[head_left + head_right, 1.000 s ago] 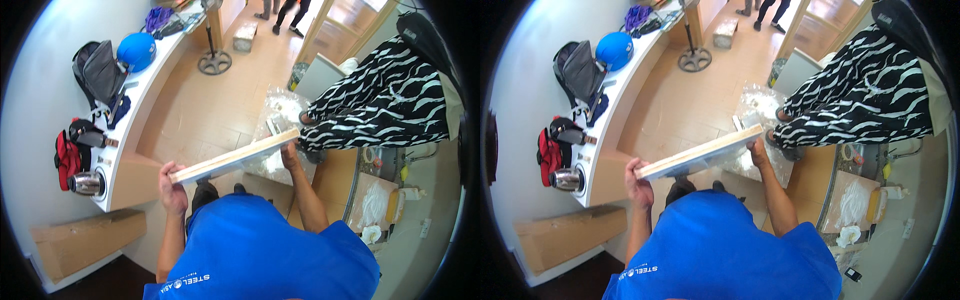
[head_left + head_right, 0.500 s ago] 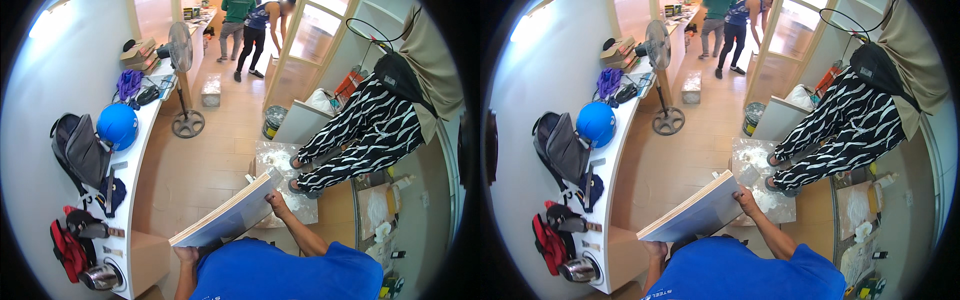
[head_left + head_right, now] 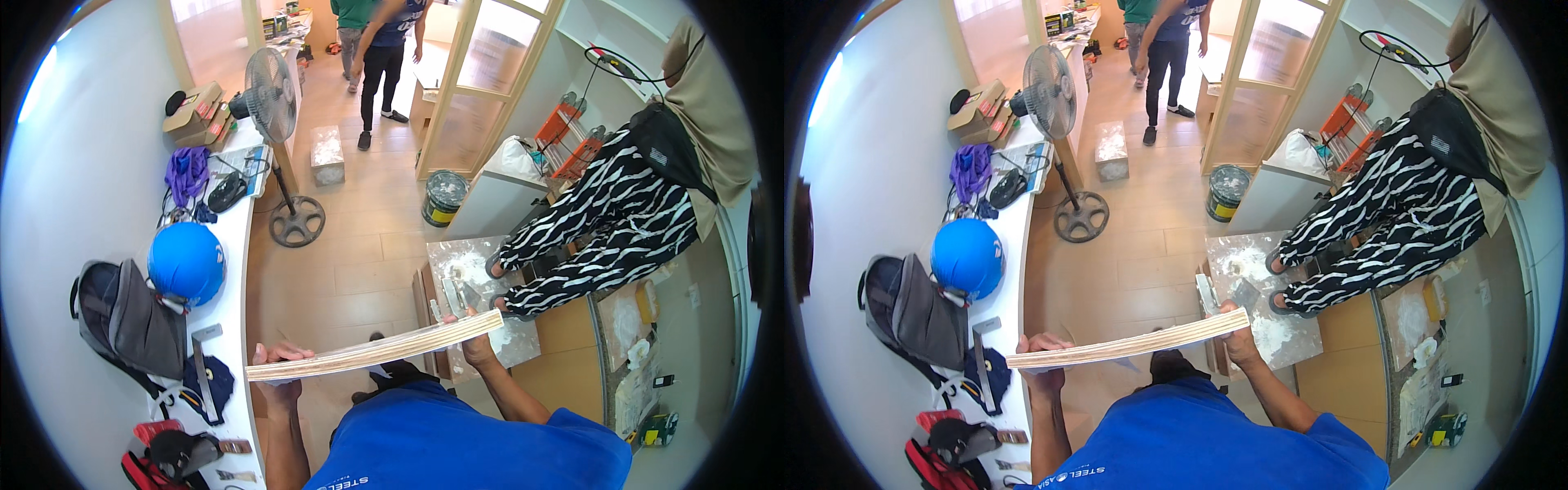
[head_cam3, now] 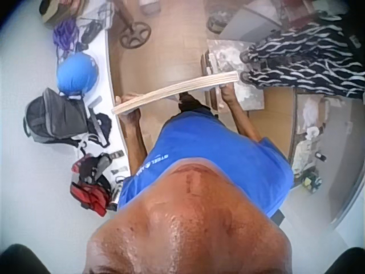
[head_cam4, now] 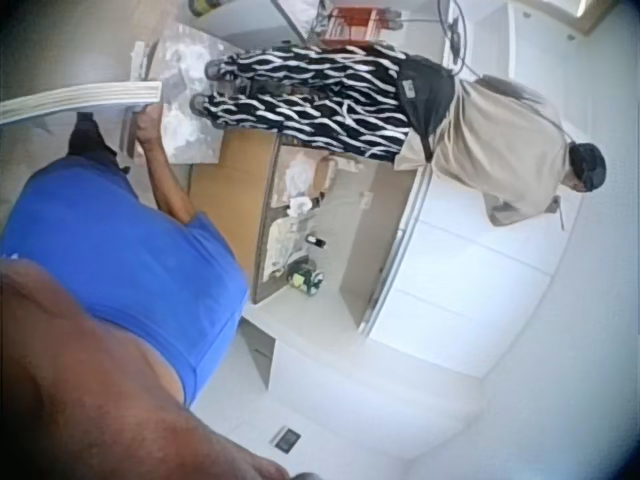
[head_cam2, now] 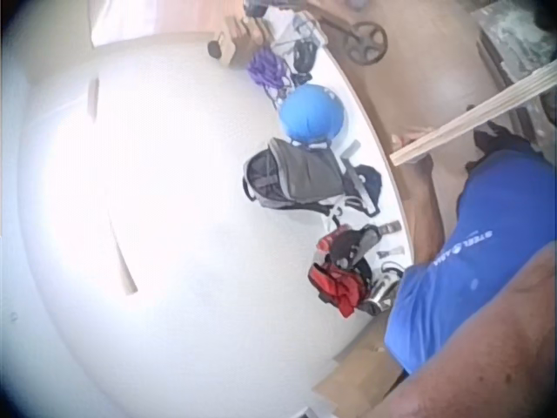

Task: The person measures a wooden block with a tape measure, then rubs the edge of a white cabinet door with a sanding block. They lift and reposition the door, measure it again, and hand it to another person.

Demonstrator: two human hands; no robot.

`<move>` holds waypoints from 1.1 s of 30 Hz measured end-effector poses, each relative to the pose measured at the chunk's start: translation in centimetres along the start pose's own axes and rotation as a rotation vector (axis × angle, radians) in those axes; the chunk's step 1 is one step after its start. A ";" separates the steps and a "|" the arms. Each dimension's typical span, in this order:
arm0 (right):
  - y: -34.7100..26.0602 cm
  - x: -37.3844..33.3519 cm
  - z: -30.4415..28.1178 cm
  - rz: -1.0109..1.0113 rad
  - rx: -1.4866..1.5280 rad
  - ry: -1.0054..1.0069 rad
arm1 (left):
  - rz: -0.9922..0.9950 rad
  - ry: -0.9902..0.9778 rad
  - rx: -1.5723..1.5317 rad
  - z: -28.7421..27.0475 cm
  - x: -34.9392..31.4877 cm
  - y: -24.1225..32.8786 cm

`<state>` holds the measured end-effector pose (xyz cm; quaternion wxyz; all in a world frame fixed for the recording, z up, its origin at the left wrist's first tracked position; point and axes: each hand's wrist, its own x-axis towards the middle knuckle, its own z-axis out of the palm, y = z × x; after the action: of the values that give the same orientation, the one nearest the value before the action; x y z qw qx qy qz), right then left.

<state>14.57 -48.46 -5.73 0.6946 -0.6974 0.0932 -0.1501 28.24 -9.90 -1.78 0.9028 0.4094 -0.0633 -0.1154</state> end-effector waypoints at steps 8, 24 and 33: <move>4.2 13.4 1.0 -0.036 0.020 0.141 | 0.033 0.046 0.031 0.2 15.2 -1.7; 5.0 38.3 2.3 -0.078 0.044 0.298 | -0.015 0.096 -0.109 0.3 43.8 -4.7; 2.2 45.3 6.4 -0.123 0.119 0.672 | -0.154 -0.319 -0.219 1.8 61.5 -6.2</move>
<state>59.40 -57.79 -4.27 0.6542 -0.5717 0.2656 -0.4179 86.31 -31.11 -4.05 0.9089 0.2892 -0.1610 -0.2535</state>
